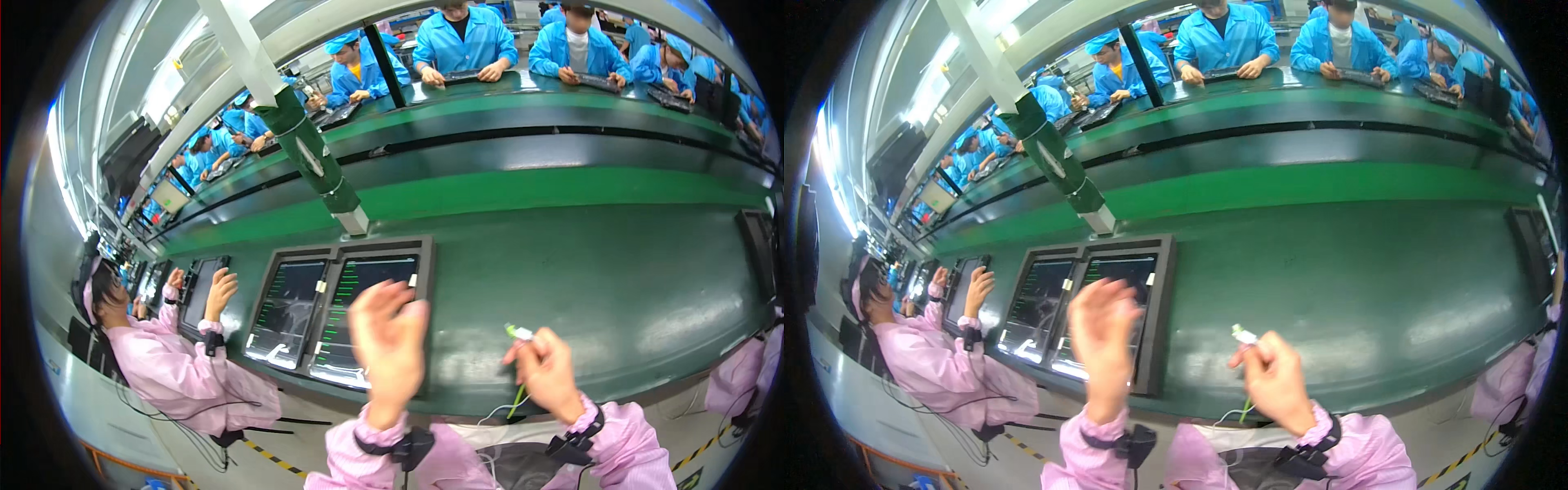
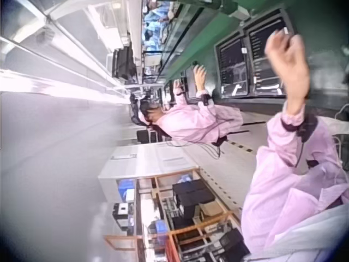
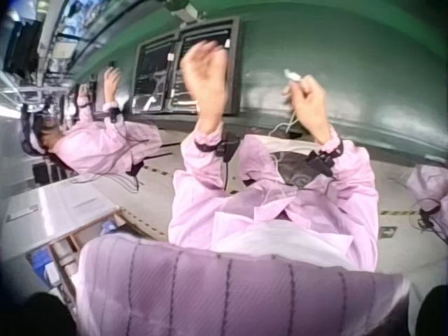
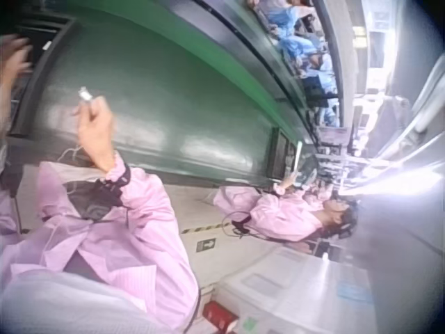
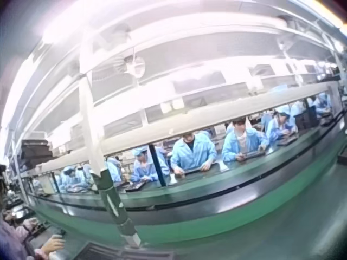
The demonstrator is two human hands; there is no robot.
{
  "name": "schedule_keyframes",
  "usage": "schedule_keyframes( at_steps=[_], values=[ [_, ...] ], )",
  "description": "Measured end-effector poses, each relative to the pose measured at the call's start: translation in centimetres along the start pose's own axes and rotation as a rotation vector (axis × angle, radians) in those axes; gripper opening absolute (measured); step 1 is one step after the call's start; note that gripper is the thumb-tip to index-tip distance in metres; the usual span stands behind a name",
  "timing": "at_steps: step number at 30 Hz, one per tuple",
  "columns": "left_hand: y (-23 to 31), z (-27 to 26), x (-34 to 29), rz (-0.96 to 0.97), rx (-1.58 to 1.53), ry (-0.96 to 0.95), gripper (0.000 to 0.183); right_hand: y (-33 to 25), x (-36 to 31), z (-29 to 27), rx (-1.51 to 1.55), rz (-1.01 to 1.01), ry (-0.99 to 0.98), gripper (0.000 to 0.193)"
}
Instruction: Testing and inspecting tablet devices on a factory assembly line.
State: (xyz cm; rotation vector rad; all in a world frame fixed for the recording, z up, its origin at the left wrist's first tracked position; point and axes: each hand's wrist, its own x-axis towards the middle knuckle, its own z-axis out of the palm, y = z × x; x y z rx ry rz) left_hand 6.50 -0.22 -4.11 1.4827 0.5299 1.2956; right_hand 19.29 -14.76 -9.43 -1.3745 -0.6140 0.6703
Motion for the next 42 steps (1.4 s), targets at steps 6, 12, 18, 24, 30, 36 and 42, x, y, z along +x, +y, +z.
schedule_keyframes(
  at_steps=[6,12,18,24,30,36,42],
  values=[
    [-5.8,16.6,1.8,-0.224,0.063,-0.357,0.047,-1.5,8.2,-11.3,-0.287,-0.128,0.222,0.018],
    [-14.9,22.1,2.3,-0.479,-0.221,-0.305,0.028,2.4,13.9,-14.7,-0.353,-0.002,0.252,0.028],
    [-18.3,21.8,2.5,-0.320,-0.065,-0.363,0.016,3.2,14.2,-13.5,-0.632,-0.196,0.288,0.037],
    [-16.9,20.9,1.5,-0.163,0.188,-0.522,0.015,2.7,12.9,-13.4,-0.715,-0.257,0.228,0.024],
    [-15.9,20.3,1.2,-0.206,0.220,-0.576,0.016,2.1,12.6,-13.0,-0.737,-0.219,0.209,0.023],
    [-15.9,19.2,1.2,-0.148,0.233,-0.611,0.017,2.1,12.5,-13.0,-0.771,-0.202,0.196,0.024],
    [-15.7,19.0,1.2,-0.135,0.257,-0.629,0.017,2.7,12.6,-13.0,-0.757,-0.283,0.214,0.025]
  ],
)
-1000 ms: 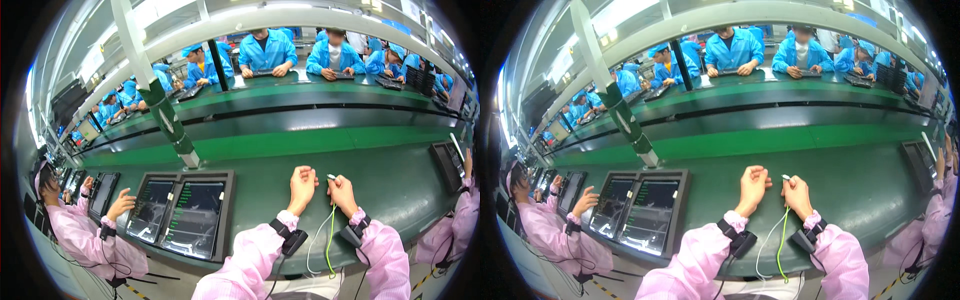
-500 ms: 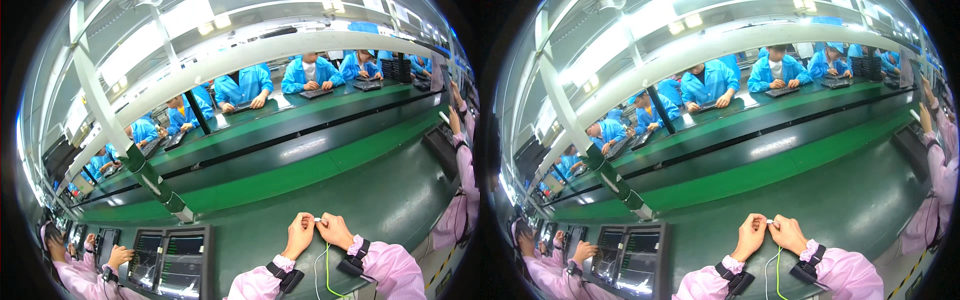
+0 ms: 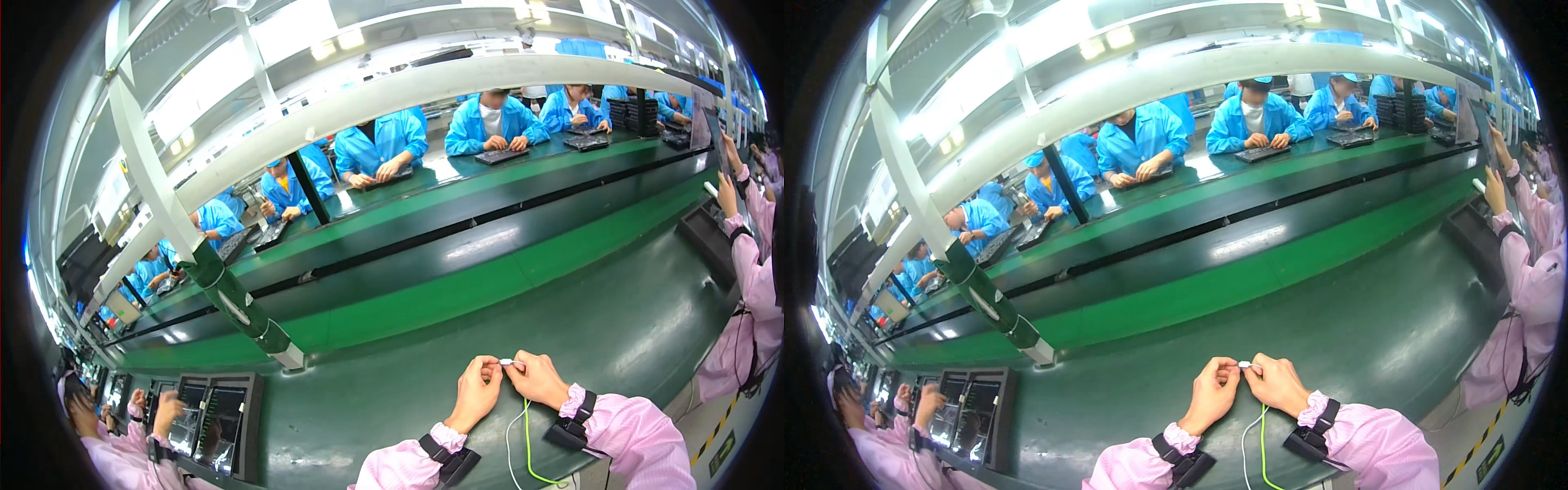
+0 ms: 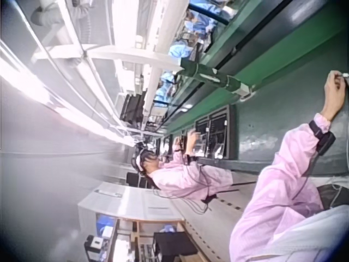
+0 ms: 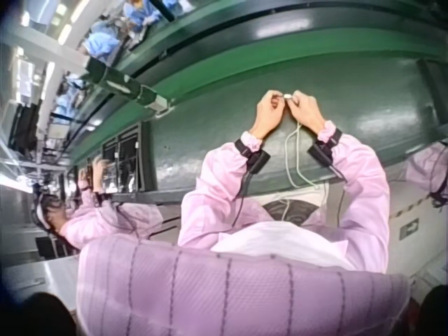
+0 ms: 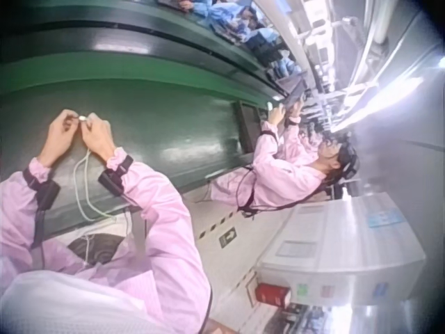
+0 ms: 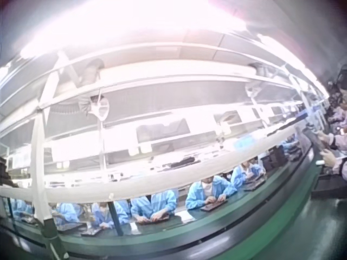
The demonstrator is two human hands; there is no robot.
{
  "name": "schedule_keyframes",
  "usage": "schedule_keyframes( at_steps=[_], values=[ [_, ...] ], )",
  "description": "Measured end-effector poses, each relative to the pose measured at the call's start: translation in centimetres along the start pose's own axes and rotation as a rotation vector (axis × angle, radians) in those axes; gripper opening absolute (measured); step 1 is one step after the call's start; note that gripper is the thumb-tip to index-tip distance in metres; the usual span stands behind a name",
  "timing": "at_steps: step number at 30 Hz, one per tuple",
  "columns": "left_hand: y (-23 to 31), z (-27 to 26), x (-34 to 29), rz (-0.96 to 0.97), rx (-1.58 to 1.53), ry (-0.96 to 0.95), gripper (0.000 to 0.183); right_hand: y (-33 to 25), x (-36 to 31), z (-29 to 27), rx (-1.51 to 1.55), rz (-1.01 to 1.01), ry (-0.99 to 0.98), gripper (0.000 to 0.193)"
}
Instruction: Testing and inspecting tablet devices on a factory assembly line.
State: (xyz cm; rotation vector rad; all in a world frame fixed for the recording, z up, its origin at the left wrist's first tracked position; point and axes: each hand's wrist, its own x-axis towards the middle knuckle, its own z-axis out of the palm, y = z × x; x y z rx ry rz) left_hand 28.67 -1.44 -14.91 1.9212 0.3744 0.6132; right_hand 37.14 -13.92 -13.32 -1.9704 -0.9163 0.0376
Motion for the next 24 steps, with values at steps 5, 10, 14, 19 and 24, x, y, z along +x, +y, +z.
schedule_keyframes(
  at_steps=[5,10,14,19,24],
  values=[
    [0.07,-0.15,-0.09,0.006,-0.003,-0.005,0.017,0.05,-0.09,0.09,-0.041,0.012,-0.013,0.025],
    [-0.01,-0.17,-0.11,0.023,0.000,-0.001,0.016,0.07,-0.07,-0.09,-0.031,0.016,-0.017,0.022],
    [-0.06,-0.18,-0.14,0.002,-0.010,-0.004,0.016,0.18,-0.10,0.15,-0.014,0.013,0.008,0.027],
    [-0.09,-0.28,-0.24,0.009,0.001,0.011,0.015,0.24,-0.22,0.37,0.005,0.006,0.018,0.028],
    [0.06,-0.31,-0.17,-0.001,0.012,0.014,0.014,0.09,-0.15,0.15,-0.073,0.029,-0.008,0.027]
  ],
)
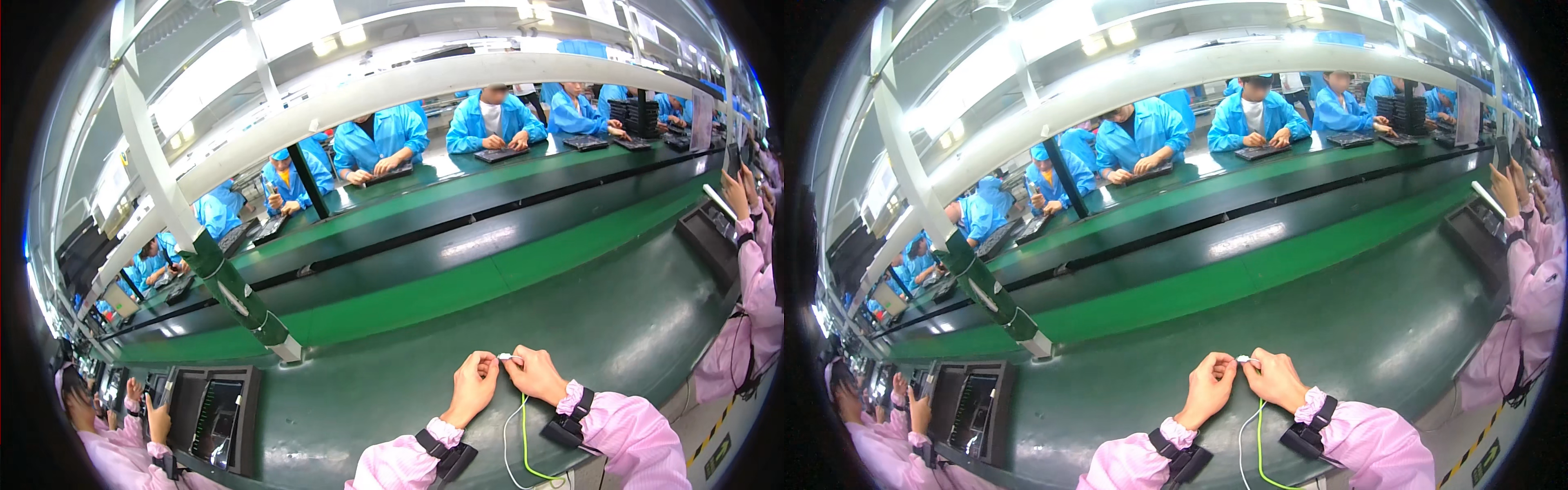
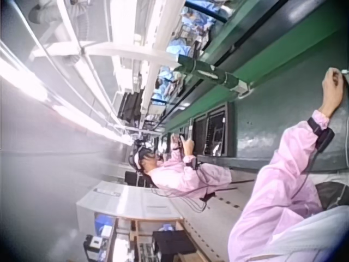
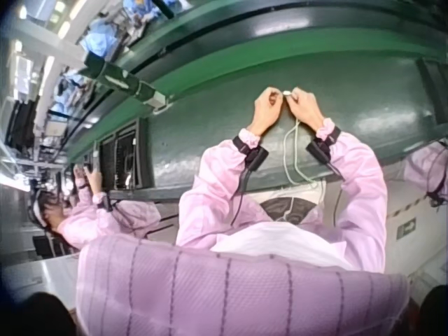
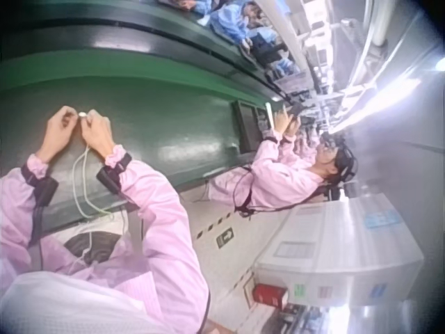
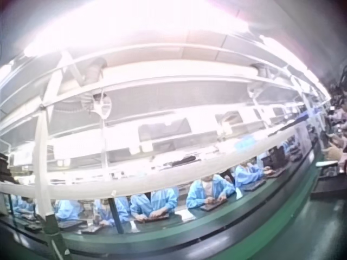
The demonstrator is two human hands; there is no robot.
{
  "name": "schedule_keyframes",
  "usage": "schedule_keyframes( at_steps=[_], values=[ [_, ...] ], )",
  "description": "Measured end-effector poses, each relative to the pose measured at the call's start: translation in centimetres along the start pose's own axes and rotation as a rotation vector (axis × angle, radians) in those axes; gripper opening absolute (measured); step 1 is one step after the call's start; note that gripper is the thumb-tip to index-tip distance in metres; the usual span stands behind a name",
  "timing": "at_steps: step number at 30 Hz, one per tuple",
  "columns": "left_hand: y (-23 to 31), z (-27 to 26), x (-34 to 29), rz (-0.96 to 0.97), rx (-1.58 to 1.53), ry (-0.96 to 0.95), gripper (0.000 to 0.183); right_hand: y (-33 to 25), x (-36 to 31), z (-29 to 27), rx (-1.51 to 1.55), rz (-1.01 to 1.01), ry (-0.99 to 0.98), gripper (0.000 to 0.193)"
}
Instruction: Testing and inspecting tablet devices on a factory assembly line.
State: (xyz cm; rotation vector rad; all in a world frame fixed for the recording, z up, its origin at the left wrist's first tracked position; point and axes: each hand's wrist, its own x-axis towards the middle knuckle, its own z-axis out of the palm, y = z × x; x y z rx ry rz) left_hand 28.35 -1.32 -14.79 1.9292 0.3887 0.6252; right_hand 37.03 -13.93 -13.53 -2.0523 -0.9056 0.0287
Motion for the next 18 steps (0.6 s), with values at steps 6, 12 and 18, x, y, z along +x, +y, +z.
schedule_keyframes(
  at_steps=[6,12,18],
  values=[
    [0.10,-0.19,-0.15,0.034,-0.037,-0.006,0.013,-0.29,0.10,-0.12,0.052,0.014,-0.024,0.023],
    [-0.06,-0.08,-0.08,0.021,-0.001,-0.011,0.013,-0.06,-0.02,-0.07,0.036,0.026,-0.028,0.023],
    [-0.20,-0.14,-0.09,0.038,-0.013,0.000,0.014,-0.26,0.00,0.03,0.039,0.046,-0.038,0.023]
  ],
)
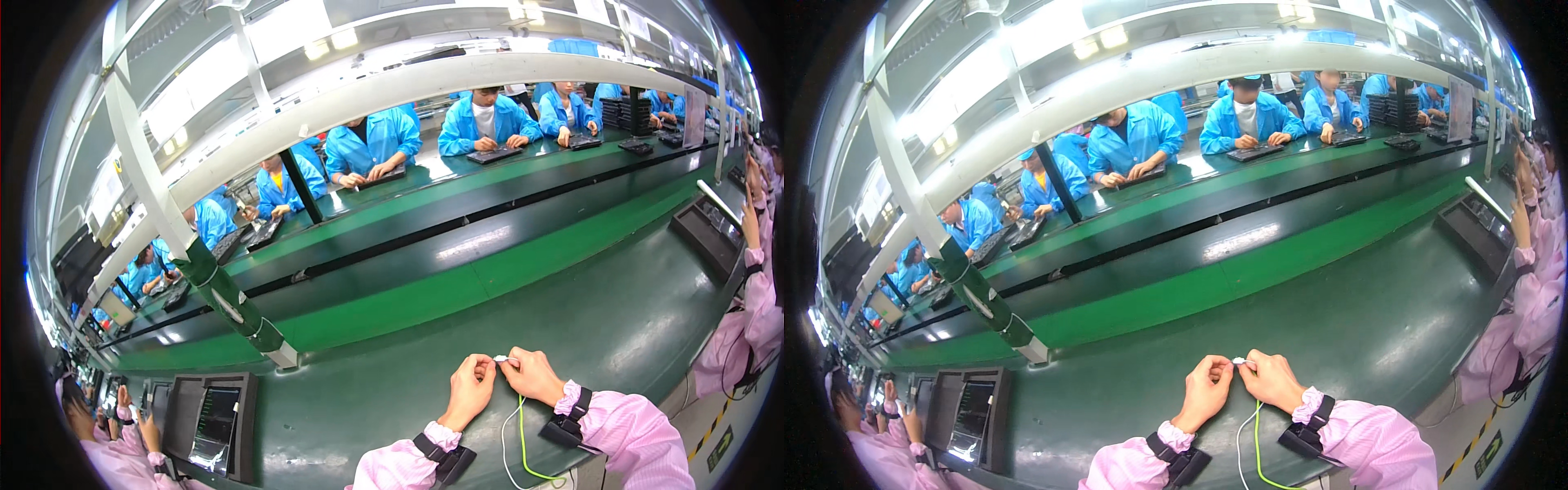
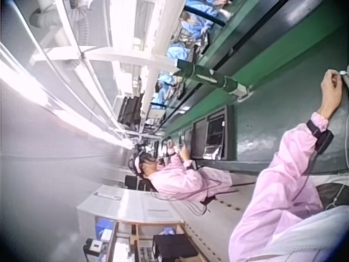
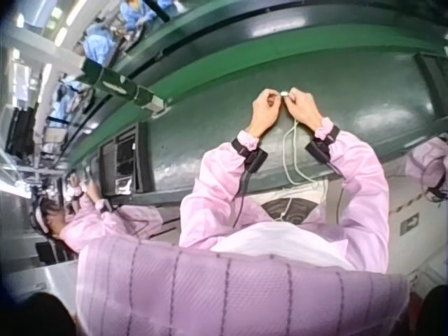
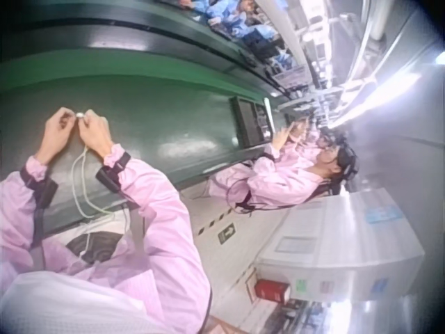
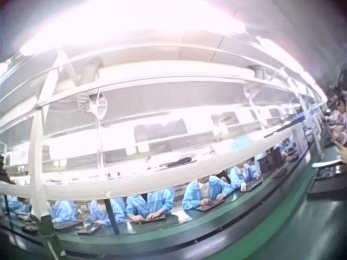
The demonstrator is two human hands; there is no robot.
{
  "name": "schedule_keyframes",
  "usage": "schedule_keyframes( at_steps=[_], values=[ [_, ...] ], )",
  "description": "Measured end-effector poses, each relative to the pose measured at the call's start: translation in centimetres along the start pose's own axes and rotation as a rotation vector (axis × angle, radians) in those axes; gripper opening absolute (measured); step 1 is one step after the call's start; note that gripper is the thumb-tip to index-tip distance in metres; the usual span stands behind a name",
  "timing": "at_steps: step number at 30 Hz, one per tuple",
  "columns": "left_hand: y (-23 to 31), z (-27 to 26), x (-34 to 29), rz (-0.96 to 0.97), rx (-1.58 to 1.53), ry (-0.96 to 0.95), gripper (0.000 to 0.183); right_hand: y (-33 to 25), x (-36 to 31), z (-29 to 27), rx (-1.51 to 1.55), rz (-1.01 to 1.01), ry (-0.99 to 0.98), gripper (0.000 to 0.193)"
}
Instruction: Testing and inspecting tablet devices on a factory assembly line.
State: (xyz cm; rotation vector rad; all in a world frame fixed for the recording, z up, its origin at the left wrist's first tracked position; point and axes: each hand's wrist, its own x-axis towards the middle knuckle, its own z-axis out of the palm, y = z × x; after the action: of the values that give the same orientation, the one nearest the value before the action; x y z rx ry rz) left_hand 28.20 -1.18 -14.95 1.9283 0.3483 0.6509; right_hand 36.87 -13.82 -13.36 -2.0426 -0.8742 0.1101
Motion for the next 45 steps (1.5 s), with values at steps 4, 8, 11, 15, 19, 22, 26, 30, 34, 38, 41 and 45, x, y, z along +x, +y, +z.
schedule_keyframes(
  at_steps=[4,8,11,15,19,22,26,30,34,38,41,45],
  values=[
    [-0.14,0.08,0.02,-0.004,0.001,0.000,0.014,-0.09,-0.01,-0.10,-0.018,-0.006,-0.003,0.022],
    [-0.16,0.05,-0.01,0.002,0.014,0.014,0.014,-0.01,0.02,-0.02,-0.013,-0.023,0.003,0.022],
    [-0.13,-0.01,-0.04,0.007,0.007,0.002,0.013,0.04,0.04,0.14,-0.010,-0.020,0.007,0.022],
    [-0.18,-0.08,-0.11,0.009,-0.007,0.004,0.013,0.04,0.05,0.12,-0.020,0.001,-0.016,0.022],
    [-0.34,-0.02,0.04,0.045,-0.004,0.013,0.013,-0.06,0.12,0.03,-0.024,-0.019,-0.010,0.022],
    [-0.43,-0.03,-0.01,0.007,-0.001,-0.001,0.013,-0.14,0.09,0.07,-0.031,-0.004,-0.025,0.023],
    [-0.49,-0.06,0.01,0.058,-0.009,0.012,0.013,-0.13,0.11,0.17,-0.024,-0.020,-0.011,0.023],
    [-0.50,-0.08,0.03,0.033,0.001,0.003,0.013,-0.02,0.12,0.31,-0.020,-0.017,-0.010,0.022],
    [-0.51,-0.09,0.00,0.034,0.002,0.007,0.012,0.10,0.14,0.37,-0.018,-0.011,-0.010,0.022],
    [-0.48,-0.10,0.02,0.041,-0.008,0.005,0.012,0.09,0.13,0.31,-0.017,-0.024,-0.012,0.023],
    [-0.43,-0.12,0.05,0.026,0.011,0.001,0.012,-0.02,0.06,0.30,-0.028,-0.017,-0.021,0.022],
    [-0.32,-0.17,0.10,0.044,0.003,0.008,0.013,-0.08,0.16,0.22,-0.029,-0.027,-0.014,0.022]
  ],
)
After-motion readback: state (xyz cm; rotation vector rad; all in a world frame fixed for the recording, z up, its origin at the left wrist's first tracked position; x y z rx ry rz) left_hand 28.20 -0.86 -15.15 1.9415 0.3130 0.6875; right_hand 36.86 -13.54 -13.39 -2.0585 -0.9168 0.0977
